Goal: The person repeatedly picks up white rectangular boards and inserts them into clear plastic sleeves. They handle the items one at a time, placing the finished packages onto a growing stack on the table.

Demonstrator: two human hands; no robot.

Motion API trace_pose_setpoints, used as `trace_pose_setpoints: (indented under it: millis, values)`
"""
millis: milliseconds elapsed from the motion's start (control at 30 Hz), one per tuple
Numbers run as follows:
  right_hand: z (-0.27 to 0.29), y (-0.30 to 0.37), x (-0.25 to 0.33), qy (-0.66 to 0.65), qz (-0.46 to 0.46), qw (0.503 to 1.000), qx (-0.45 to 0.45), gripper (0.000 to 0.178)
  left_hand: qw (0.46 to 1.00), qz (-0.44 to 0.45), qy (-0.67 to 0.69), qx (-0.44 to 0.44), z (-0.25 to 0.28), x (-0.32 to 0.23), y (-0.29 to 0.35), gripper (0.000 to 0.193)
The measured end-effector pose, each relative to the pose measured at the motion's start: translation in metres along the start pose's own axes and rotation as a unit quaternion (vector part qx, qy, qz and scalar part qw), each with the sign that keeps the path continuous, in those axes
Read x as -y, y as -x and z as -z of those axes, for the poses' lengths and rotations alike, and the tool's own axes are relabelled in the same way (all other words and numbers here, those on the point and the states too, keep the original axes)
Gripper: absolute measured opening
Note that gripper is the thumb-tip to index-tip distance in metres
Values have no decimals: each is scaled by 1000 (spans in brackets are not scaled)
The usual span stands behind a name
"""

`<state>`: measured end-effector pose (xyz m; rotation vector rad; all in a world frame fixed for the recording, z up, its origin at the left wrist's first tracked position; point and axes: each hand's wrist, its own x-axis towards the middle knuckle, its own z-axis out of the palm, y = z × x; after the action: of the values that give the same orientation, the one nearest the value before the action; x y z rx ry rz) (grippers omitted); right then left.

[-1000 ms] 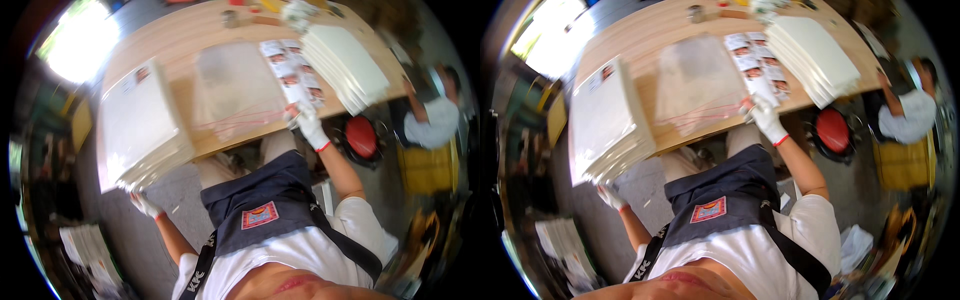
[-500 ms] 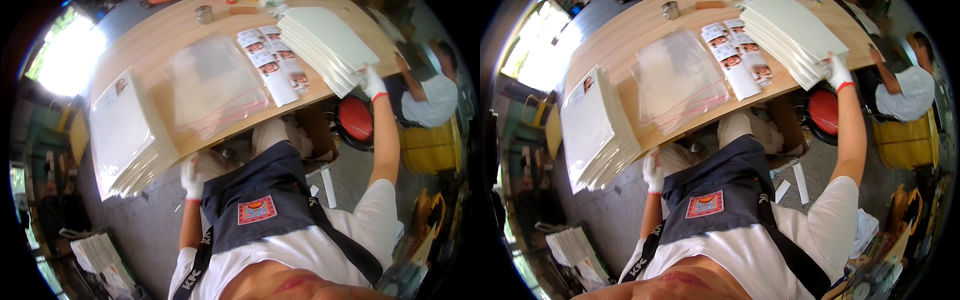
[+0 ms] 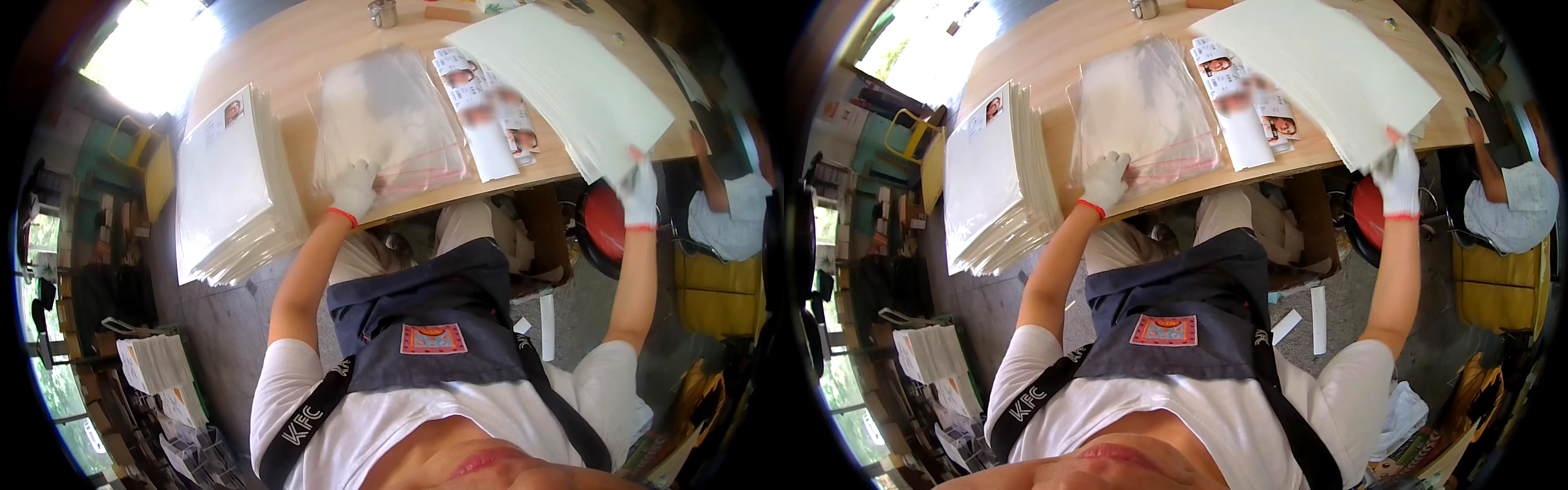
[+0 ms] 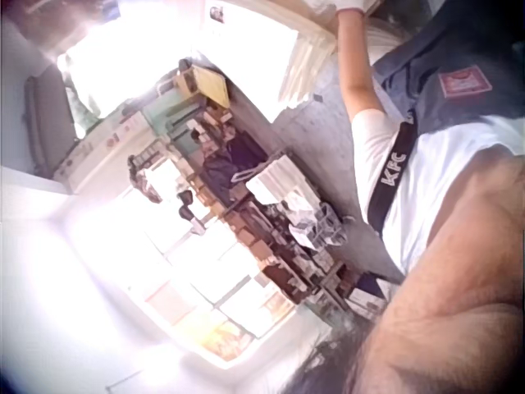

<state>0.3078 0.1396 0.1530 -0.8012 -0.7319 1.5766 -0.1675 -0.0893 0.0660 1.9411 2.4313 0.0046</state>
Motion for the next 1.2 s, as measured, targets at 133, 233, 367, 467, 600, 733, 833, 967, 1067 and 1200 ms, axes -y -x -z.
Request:
trace_pose_setpoints:
  millis: [133, 233, 367, 467, 600, 733, 833, 967, 1067, 1200]
  values:
    - [-21, 105, -18, 59, -146, 981, 110, 42, 998, -20, 55, 14, 19, -2, 3, 28]
    - [-11, 143, -35, 25, -280, 941, 187, 48, 997, -1, 77, -29, 9, -9, 7, 25]
    - [-14, 175, -45, 52, -306, 938, 152, 54, 994, -15, 104, -34, -11, 10, -2, 25]
    - [-3, 181, -46, 65, -316, 934, 155, 56, 993, -46, 102, -27, 7, -3, 9, 26]
    - [10, 179, -44, 57, -340, 926, 154, 55, 990, -59, 110, -64, -12, 8, -1, 27]
    - [13, 182, -46, 34, -357, 925, 127, 52, 990, -54, 115, -55, -9, 10, -1, 25]
    - [13, 188, -53, 28, -318, 944, 84, 51, 986, -52, 134, -81, -12, 10, 1, 24]
    - [46, 185, -76, 111, -258, 952, 122, 48, 970, -44, 185, -149, -33, 22, 15, 24]
    - [1, 206, -94, 63, -245, 966, 57, 47, 968, -6, 170, -183, -29, 22, 23, 26]
    - [-1, 212, -121, -58, -313, 948, 4, 42, 914, 93, 379, -113, -7, 24, 17, 32]
